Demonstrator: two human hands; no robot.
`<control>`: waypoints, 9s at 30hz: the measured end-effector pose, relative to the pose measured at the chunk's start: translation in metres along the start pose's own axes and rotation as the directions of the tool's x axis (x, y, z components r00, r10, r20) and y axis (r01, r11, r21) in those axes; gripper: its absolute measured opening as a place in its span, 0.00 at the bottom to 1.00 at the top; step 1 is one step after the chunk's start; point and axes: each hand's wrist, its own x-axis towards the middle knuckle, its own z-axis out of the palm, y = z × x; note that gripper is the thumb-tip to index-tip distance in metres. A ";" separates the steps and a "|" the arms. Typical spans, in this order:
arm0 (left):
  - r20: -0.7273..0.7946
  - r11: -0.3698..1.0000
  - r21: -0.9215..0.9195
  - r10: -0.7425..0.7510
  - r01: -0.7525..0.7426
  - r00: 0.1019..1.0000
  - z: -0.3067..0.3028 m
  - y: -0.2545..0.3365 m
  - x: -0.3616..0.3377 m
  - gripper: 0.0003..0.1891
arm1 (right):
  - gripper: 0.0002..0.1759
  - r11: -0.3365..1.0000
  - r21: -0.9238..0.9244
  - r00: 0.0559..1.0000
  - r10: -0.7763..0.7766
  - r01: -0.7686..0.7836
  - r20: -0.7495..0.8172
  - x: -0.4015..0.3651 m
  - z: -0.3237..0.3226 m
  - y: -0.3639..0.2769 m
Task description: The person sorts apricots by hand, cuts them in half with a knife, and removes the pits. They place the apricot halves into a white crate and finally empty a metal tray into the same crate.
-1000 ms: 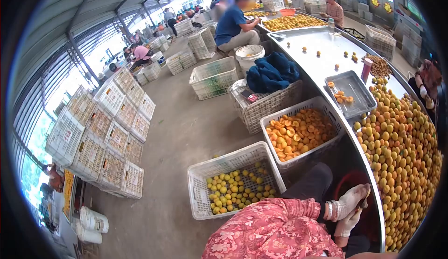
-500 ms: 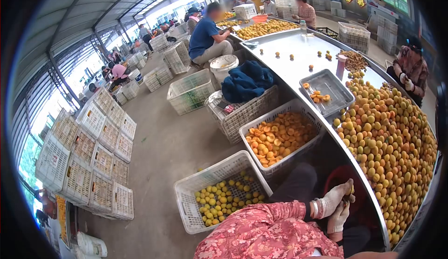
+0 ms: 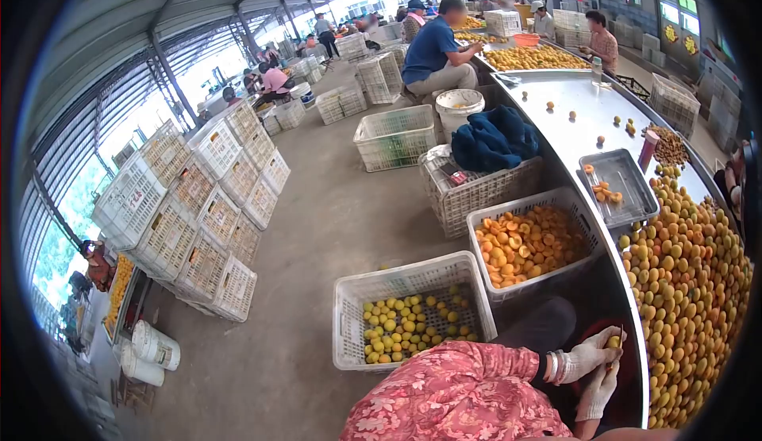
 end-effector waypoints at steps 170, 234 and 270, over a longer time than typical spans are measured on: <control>0.017 0.920 -0.314 -0.240 0.233 0.971 -0.054 0.011 0.029 0.18 | 0.09 0.972 0.212 0.987 0.125 -0.102 -0.097 0.058 0.011 -0.095; 0.139 0.915 0.291 -0.329 0.279 0.934 -0.005 0.037 -0.032 0.22 | 0.07 0.802 0.593 0.932 0.264 -0.069 -0.249 0.000 -0.015 -0.103; 0.007 0.657 0.752 0.082 -0.059 0.997 -0.037 0.006 -0.040 0.17 | 0.15 0.854 0.407 0.876 -0.107 0.322 -0.470 0.047 0.038 -0.093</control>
